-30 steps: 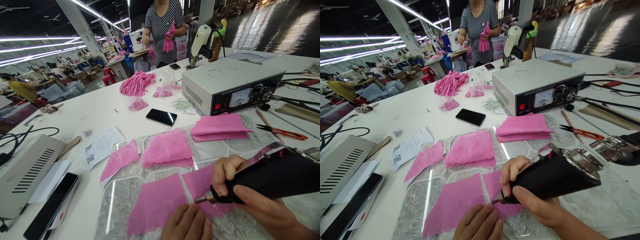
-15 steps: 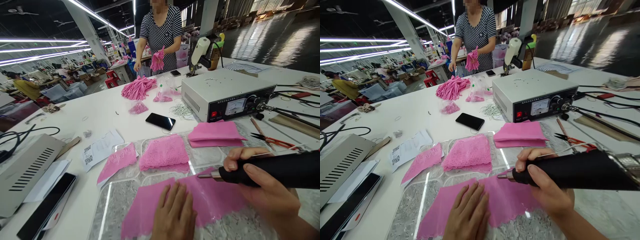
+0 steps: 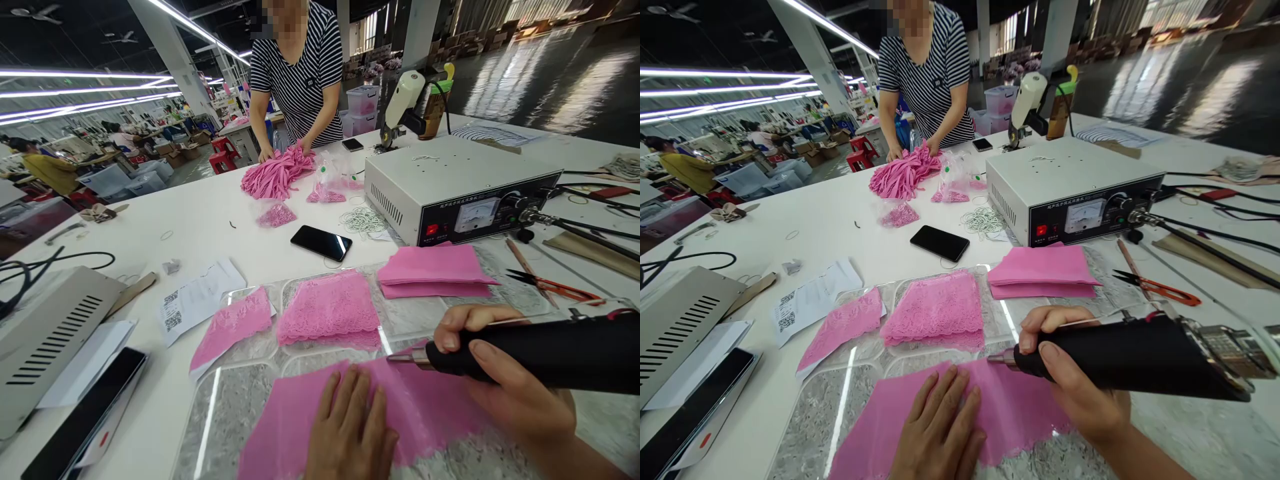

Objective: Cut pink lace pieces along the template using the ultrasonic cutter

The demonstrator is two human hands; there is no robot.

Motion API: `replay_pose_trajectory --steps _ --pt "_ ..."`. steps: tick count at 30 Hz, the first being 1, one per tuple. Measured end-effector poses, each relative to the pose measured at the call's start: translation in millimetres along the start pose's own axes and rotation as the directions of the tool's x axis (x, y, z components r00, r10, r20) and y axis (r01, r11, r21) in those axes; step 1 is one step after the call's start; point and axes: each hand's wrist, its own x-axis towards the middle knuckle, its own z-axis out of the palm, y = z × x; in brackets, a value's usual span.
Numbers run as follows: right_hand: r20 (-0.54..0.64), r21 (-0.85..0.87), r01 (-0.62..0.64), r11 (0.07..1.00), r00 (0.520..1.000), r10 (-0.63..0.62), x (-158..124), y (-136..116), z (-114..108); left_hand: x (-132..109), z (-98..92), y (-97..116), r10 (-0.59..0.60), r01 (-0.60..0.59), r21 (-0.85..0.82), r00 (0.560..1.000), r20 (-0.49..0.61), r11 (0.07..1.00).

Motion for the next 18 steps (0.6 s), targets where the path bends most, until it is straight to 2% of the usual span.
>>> replay_pose_trajectory --steps 9,11,15,18 --pt "0.025 -0.032 0.027 0.999 0.999 -0.026 2 -2 1 -1 2.7 0 -0.011 0.011 0.011 1.0 -0.011 1.0" --pt "-0.024 0.022 0.016 1.0 1.0 -0.016 5 -5 -1 -1 2.9 -1 -0.01 0.01 0.009 1.0 -0.023 1.0" --pt "-0.212 0.168 0.031 0.985 0.977 0.005 9 -11 -11 -2 4.4 0 -0.016 0.017 0.015 0.999 -0.05 1.0" --pt "-0.237 0.163 0.025 0.986 0.971 0.014 9 -12 -16 -2 6.0 0 -0.022 0.023 0.013 0.997 -0.068 1.0"
